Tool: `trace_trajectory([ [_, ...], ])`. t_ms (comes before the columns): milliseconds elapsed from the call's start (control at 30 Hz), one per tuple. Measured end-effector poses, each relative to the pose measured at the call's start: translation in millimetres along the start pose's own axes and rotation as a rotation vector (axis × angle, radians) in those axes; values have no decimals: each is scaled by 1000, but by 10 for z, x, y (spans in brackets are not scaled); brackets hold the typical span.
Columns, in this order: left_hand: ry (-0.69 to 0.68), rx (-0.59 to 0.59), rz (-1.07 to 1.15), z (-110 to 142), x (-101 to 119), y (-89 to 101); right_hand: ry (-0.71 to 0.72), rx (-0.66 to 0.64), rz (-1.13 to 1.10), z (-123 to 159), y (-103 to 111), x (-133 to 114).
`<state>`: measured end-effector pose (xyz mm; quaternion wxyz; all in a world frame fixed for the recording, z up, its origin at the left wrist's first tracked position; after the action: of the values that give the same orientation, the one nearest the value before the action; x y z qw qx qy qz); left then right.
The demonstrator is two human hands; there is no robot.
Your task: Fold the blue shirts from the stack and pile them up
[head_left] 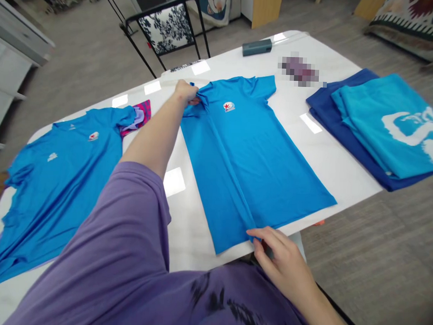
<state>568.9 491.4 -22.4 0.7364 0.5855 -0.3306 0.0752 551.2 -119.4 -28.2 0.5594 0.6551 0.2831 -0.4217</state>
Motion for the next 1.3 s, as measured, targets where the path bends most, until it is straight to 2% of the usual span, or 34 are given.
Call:
trace_trajectory([
  [67, 18, -50, 54, 33, 30, -274, -3, -6, 96, 9, 18, 83],
  [133, -34, -29, 92, 169, 59, -350, 20, -21, 208, 10, 45, 106],
  [200, -194, 51, 59, 473, 106, -266, 49, -31, 276, -5, 103, 94],
  [300, -411, 179, -110, 1224, 20, -107, 73, -29, 282, -119, 253, 55],
  [400, -357, 205, -252, 1892, -346, -106, 122, -65, 282, -483, 377, -38],
  [500, -301, 163, -328, 2220, -598, -191, 161, -122, 249, -1259, 408, -172],
  [600, -296, 128, -366, 2241, -668, -220, 198, -127, 227, -2461, 303, -337],
  [700, -314, 133, -375, 2172, -688, -182, 273, -105, 335, -3837, 30, -502],
  [767, -327, 145, -372, 2138, -719, -162, 257, -96, 449, -4679, -175, -512],
  [867, -333, 149, -362, 2100, -792, -168, 160, -84, 575, -5605, -362, -389],
  [933, -331, 153, -352, 2076, -833, -173, 122, -112, 615, -5954, -429, -282],
  [1033, -328, 155, -336, 2051, -861, -164, 114, -142, 650, -6180, -442, -170],
  [1167, -312, 141, -319, 2048, -865, -137, 132, -110, 659, -6209, -300, -130],
  [1300, -306, 144, -293, 2059, -870, -116, 57, -31, 702, -6145, 19, -24],
])
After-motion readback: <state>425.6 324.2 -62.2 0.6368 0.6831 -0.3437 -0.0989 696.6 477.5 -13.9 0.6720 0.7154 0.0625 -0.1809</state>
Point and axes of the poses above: each hand's wrist, its own z-axis away from the middle knuckle, its own y-axis out of the back of the hand, x = y × z, the point moved 9 cm from there along -z, towards the middle knuckle, and after that the axes turned 4 degrees about -z, right-handed, at the moved point
